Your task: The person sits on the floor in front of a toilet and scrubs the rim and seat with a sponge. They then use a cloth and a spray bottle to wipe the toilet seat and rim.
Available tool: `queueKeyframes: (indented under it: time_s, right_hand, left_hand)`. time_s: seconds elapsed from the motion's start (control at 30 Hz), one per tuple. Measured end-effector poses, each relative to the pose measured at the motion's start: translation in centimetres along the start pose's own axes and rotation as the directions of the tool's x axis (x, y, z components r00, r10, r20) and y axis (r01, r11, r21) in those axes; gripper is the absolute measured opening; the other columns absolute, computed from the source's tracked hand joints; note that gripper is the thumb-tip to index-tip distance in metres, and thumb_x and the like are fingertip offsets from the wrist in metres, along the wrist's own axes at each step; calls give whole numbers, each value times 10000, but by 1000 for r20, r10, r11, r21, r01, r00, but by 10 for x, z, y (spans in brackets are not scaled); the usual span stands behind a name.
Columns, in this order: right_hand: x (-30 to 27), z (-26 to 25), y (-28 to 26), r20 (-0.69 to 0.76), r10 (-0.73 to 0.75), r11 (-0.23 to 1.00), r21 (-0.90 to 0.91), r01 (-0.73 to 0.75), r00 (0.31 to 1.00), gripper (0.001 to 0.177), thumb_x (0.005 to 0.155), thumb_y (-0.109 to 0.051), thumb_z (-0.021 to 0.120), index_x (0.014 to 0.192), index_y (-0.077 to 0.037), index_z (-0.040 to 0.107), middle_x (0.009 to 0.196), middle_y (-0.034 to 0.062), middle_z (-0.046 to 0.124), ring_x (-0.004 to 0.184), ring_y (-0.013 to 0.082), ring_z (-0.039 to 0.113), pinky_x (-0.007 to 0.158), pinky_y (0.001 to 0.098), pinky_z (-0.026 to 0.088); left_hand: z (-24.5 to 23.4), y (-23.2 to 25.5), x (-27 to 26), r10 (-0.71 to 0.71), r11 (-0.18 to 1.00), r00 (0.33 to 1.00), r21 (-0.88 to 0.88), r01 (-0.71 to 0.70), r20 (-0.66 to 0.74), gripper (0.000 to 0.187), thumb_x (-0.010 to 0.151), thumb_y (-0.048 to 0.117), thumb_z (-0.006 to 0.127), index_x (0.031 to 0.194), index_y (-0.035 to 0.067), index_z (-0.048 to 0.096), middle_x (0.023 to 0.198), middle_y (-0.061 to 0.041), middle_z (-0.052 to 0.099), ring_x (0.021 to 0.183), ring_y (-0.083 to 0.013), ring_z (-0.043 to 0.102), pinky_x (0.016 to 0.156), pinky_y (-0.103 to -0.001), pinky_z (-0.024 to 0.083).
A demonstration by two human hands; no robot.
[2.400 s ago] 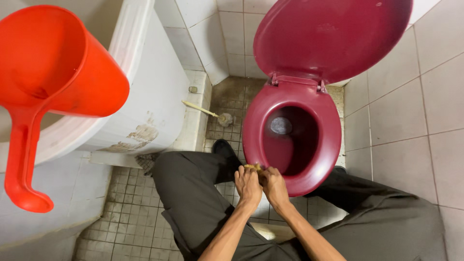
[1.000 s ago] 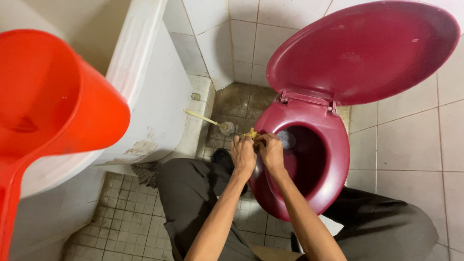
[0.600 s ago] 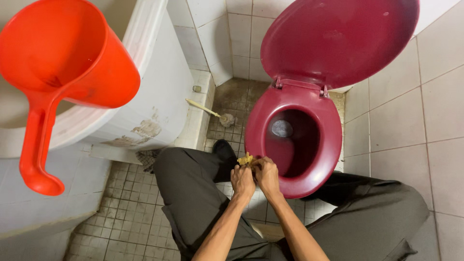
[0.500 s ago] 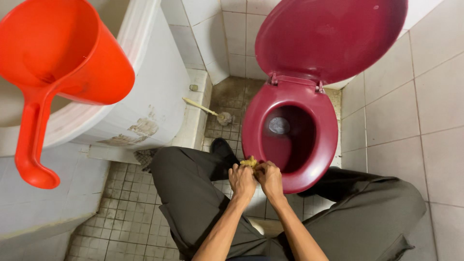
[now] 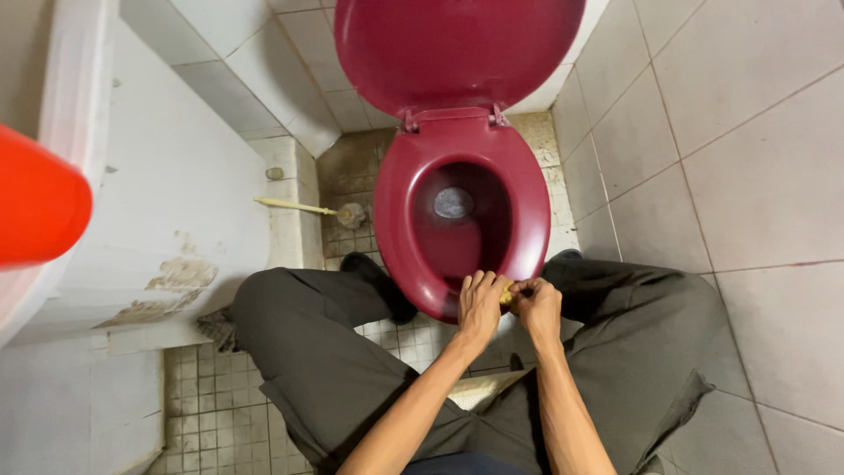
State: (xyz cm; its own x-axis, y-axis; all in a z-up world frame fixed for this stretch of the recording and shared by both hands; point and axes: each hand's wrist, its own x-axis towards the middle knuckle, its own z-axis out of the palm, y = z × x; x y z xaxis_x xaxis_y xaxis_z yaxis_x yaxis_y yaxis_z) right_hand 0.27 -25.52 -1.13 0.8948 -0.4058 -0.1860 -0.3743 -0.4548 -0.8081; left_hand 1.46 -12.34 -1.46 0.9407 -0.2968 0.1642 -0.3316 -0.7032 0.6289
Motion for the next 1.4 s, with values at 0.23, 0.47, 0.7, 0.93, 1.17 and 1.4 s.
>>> queueKeyframes:
  time_s: [0.23, 0.47, 0.7, 0.93, 1.17, 1.4]
  right_hand:
    - [40, -5, -15, -124, -88, 996, -18, 86, 988, 106, 863, 36, 695, 958, 54, 738, 911, 173, 746, 747, 245, 725, 709, 355, 567]
    - [117, -10, -35, -165, -269, 963, -75, 260, 949, 133, 857, 64, 689, 983, 60, 731, 981, 189, 727, 837, 308, 718, 791, 375, 554]
    - [186, 15, -75, -164, -451, 893, -76, 445, 877, 134, 856, 72, 694, 985, 63, 729, 1003, 195, 735, 891, 324, 719, 834, 387, 554]
    - [246, 65, -131, 38, -581, 814, 29, 580, 813, 201, 814, 129, 673, 989, 49, 729, 991, 200, 724, 881, 345, 721, 784, 398, 566]
    - [233, 154, -172, 259, -690, 712, 74, 699, 676, 233, 738, 115, 700, 950, 23, 736, 969, 189, 718, 928, 381, 678, 859, 440, 542]
    - [208, 191, -183, 377, -693, 691, 107, 715, 614, 176, 763, 48, 712, 933, 9, 732, 988, 171, 716, 967, 373, 669, 883, 442, 531]
  left_hand:
    - [11, 9, 59, 22, 998, 1000, 57, -22, -9, 214, 823, -24, 644, 1013, 73, 655, 941, -102, 639, 957, -305, 578, 858, -444, 420]
    - [28, 3, 137, 53, 996, 989, 77, -43, -134, 302, 772, -7, 650, 1061, 76, 666, 944, -108, 650, 968, -300, 586, 877, -442, 430]
    - [23, -13, 198, -76, 992, 954, 72, 101, -291, 312, 855, 44, 645, 1162, 73, 689, 1070, -79, 677, 1010, -270, 602, 860, -437, 427]
    - [-31, -68, 242, -85, 989, 918, 83, 126, -388, 197, 910, 128, 696, 1093, 60, 717, 1142, -72, 686, 999, -279, 575, 848, -436, 412]
    - [-100, -120, 208, -242, 920, 854, 170, 353, -461, 167, 907, 112, 703, 1067, 69, 721, 1066, -54, 692, 1003, -283, 570, 844, -432, 407]
    - [-128, -141, 169, -299, 907, 814, 118, 405, -497, 98, 893, 83, 696, 983, 82, 735, 1021, -40, 711, 999, -276, 580, 878, -433, 408]
